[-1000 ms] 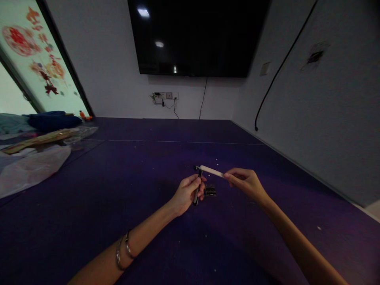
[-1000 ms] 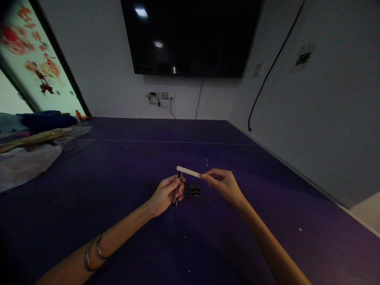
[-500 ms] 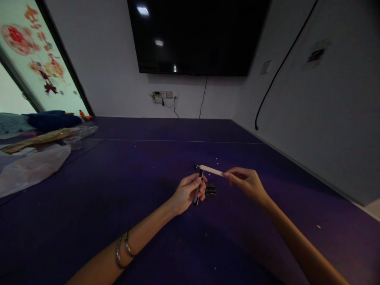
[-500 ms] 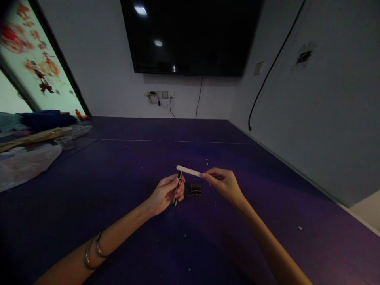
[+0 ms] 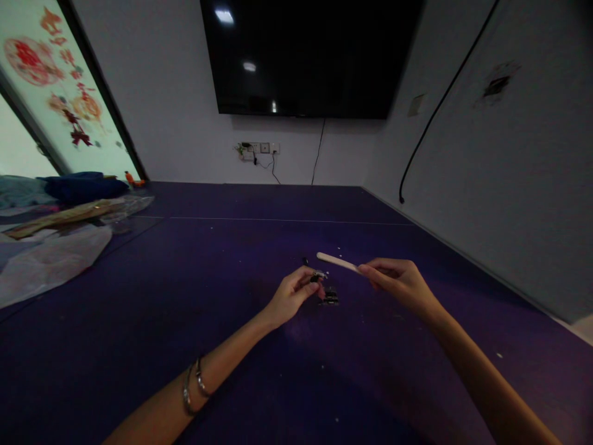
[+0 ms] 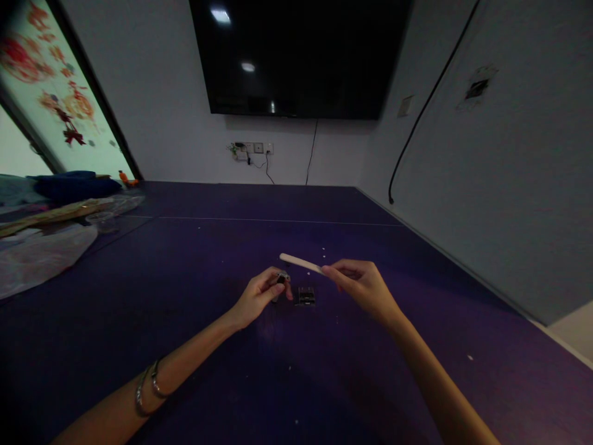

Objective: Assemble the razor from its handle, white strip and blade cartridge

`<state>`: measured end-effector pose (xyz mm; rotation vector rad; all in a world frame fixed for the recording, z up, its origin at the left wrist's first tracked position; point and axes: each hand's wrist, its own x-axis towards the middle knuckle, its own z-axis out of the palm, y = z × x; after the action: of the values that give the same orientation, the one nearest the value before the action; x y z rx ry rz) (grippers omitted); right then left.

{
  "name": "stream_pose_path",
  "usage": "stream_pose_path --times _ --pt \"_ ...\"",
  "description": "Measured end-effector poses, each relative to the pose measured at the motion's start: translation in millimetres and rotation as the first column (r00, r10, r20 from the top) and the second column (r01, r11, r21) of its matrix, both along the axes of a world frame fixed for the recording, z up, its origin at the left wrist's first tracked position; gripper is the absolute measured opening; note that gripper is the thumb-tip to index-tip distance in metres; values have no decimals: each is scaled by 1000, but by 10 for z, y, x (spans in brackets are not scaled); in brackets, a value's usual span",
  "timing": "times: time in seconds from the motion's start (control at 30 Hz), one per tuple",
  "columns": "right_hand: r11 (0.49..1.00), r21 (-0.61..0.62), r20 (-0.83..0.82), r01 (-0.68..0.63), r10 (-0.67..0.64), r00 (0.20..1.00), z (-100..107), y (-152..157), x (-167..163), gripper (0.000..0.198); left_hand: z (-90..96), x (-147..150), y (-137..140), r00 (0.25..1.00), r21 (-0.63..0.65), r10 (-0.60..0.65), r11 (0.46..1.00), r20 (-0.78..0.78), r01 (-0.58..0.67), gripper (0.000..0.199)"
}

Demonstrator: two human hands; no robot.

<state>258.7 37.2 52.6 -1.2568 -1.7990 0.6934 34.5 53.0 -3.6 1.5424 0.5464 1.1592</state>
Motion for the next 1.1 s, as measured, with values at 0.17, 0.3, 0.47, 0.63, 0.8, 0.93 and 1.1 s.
stream_pose_path --times 0.17,0.3,0.47,0.63,0.8,0.93,1.1 --pt "998 -28 154 -61 65 986 142 -92 93 30 27 -37 -16 995 91 30 996 -92 -21 15" --pt "999 -35 202 -38 44 978 207 -155 93 31 -57 -58 40 980 129 150 983 -128 -133 15" --pt "999 -8 251 -35 36 967 194 -167 38 31 -79 -57 47 979 143 123 985 -162 -100 14" --pt "1000 -26 287 -18 24 958 229 -140 194 30 -56 -73 38 979 126 130 986 -155 -111 14" --pt "1000 -3 263 6 -5 965 254 -174 152 32 -83 -75 61 974 137 174 978 -145 -155 15" --pt "999 18 277 -33 27 961 244 -183 66 33 -72 -73 44 977 136 135 984 -166 -113 17" --pt "1000 -23 297 -17 23 955 265 -142 210 32 -51 -84 43 971 155 146 981 -188 -117 16"
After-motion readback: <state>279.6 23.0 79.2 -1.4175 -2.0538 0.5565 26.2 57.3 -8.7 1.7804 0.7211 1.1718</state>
